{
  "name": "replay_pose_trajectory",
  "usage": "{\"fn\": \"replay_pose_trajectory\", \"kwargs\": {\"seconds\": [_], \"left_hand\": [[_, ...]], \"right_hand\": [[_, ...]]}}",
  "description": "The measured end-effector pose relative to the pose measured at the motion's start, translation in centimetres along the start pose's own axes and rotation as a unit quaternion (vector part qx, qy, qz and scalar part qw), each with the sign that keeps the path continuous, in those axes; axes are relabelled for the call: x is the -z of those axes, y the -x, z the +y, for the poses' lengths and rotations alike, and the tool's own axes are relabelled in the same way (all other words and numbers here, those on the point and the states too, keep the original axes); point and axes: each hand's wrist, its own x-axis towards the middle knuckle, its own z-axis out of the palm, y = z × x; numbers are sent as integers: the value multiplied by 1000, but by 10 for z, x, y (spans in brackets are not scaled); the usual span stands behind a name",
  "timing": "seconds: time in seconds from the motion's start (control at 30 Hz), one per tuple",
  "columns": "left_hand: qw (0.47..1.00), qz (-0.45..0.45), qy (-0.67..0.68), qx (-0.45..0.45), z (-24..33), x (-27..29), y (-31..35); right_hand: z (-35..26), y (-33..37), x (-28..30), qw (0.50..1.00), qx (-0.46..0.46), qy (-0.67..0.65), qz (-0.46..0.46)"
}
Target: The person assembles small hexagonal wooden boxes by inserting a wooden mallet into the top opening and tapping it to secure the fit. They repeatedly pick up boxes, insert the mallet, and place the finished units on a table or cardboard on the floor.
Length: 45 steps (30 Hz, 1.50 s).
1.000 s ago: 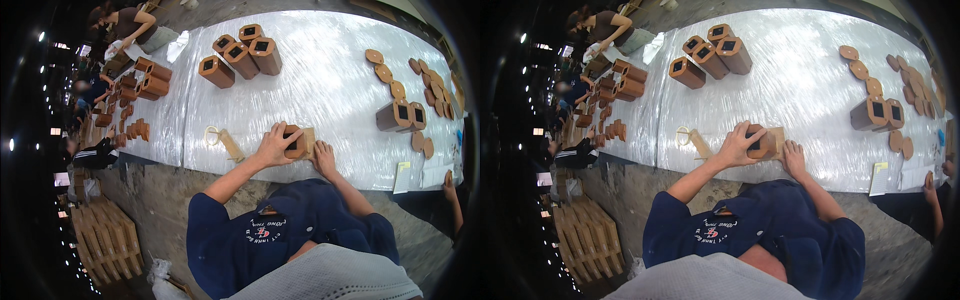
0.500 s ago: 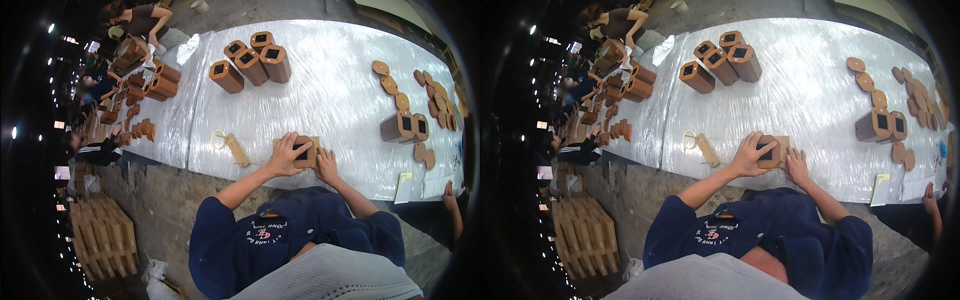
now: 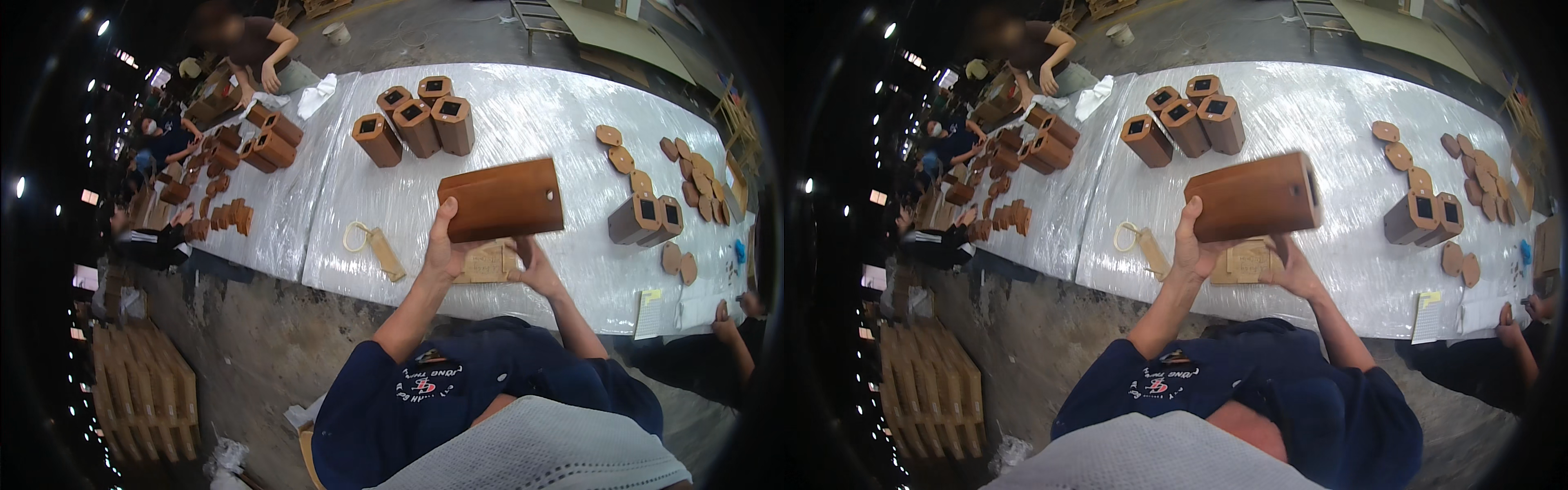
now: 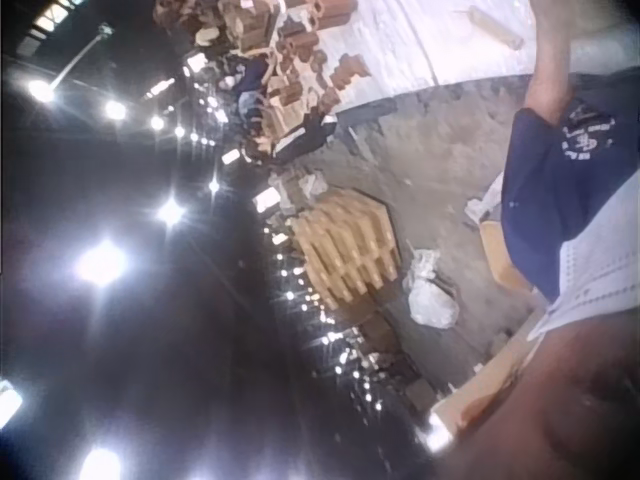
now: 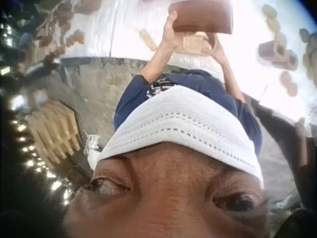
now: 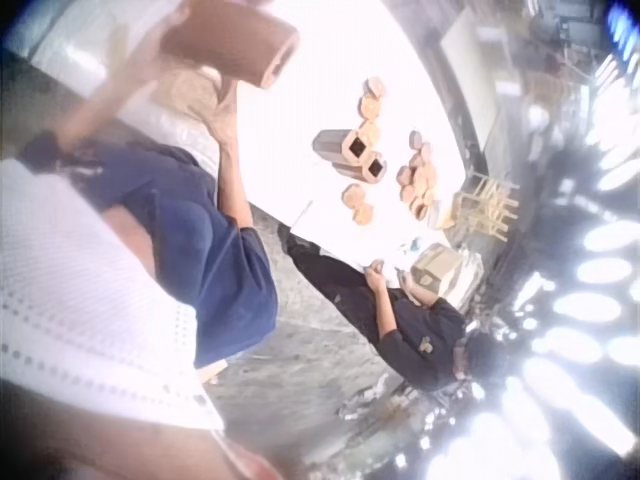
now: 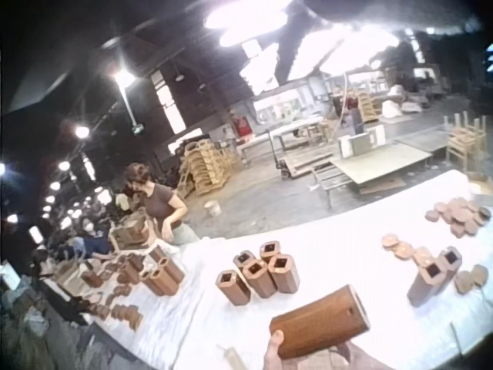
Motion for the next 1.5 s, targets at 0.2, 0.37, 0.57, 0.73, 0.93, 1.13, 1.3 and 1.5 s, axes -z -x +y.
{"fn": "replay_pose_trajectory", "kwargs": {"seconds": [0.2,0.37,0.57,0.73,0.93,1.13,1.3,1.5], "left_hand": [[987,-85,60,119,-13,-47,41],[986,-142,24,81,-24,-43,46],[861,-111,-487,-91,-58,-1,32],[693,125,-697,-140,-99,97,23],[599,214,-769,-58,-78,221,21],[539,245,-805,-25,-68,263,6],[484,284,-820,110,-55,276,1],[455,284,-829,155,-43,260,5]], "right_hand": [[-53,-33,18,960,62,-270,36],[-83,-40,15,950,107,-290,46],[-137,-66,37,872,16,-460,166],[-143,-80,68,785,-34,-619,13],[-168,-72,62,822,39,-566,46],[-156,-64,59,798,109,-593,6],[-176,-72,46,817,81,-553,142],[-180,-71,45,798,108,-577,139]]}}
